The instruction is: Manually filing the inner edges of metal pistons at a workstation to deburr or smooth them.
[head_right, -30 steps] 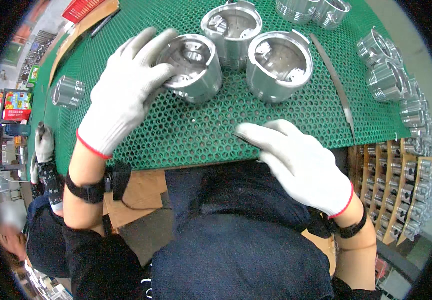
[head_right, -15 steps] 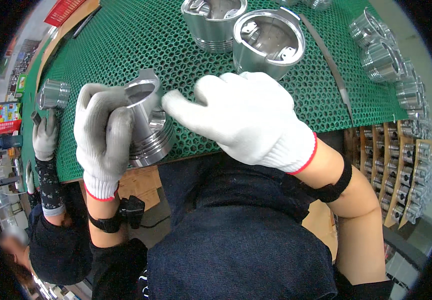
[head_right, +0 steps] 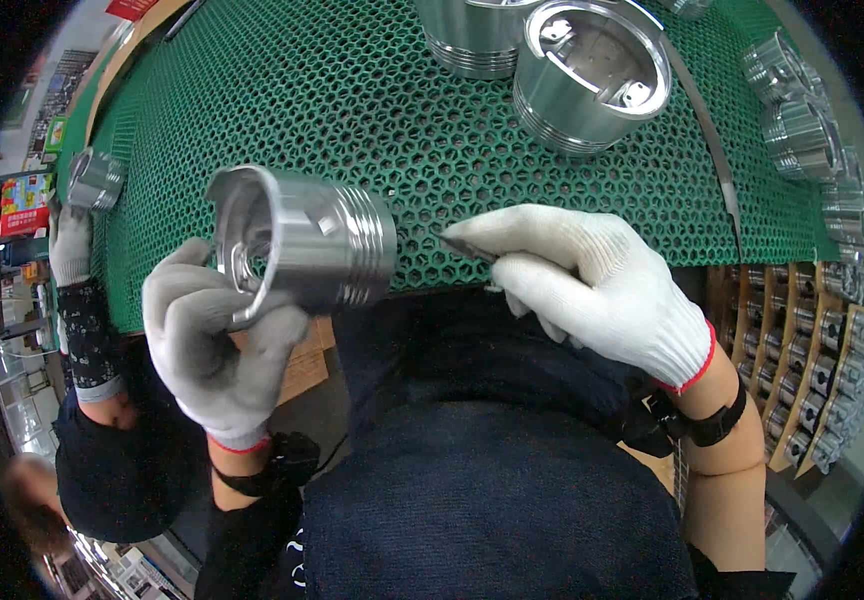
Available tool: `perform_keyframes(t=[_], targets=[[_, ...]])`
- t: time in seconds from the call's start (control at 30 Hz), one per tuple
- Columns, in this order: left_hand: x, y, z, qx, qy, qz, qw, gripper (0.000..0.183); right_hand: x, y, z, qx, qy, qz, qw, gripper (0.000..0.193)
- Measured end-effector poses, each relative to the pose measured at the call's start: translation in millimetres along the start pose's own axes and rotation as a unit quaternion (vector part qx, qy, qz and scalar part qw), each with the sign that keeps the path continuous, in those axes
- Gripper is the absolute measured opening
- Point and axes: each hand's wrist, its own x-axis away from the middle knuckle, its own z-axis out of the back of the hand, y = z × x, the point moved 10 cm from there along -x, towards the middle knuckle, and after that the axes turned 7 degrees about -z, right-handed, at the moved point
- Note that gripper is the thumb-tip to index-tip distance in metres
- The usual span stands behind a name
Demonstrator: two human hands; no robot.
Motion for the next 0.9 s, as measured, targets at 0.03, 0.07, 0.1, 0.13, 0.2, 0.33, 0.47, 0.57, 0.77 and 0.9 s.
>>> perform_keyframes(t=[0.03,0.07,0.1,0.13,0.2,0.33,0.47,0.57,0.77,0.9], targets=[[-4,7,-6,-0.016,-0.005,-0.010,1.000,0.040,1,-1,-1,-0.013,-0.007,0.011,1.000,0.034],[-13,29,-14,-0.027,-0.032,-0.040,0.998,0.037,3,-11,-1,0.021,-0.003,0.084,0.996,0.034],[-12,42,-19,0.009,-0.016,-0.072,0.997,0.039,6,-8,2,0.020,-0.001,0.082,0.996,0.034],[-14,35,-13,0.003,0.008,-0.074,0.997,0.040,11,-14,11,-0.028,0.018,0.125,0.992,0.036],[-13,19,-14,-0.052,-0.028,-0.095,0.994,0.040,21,-21,30,-0.122,0.076,0.187,0.972,0.039],[-21,13,-34,-0.075,-0.098,-0.092,0.988,0.027,17,-58,22,0.125,0.158,0.343,0.918,0.035],[-26,19,-43,-0.074,-0.111,-0.082,0.988,0.024,8,-58,-17,0.477,0.181,0.339,0.790,0.030],[-29,21,-42,-0.060,-0.132,-0.081,0.986,0.027,1,-57,-25,0.491,0.200,0.288,0.798,0.032],[-55,6,-38,-0.016,-0.304,-0.191,0.933,0.037,-18,-31,-5,0.123,-0.006,0.147,0.982,0.030],[-46,-15,-84,-0.105,-0.398,-0.222,0.884,0.032,-9,20,23,-0.025,0.065,-0.007,0.998,0.036]])
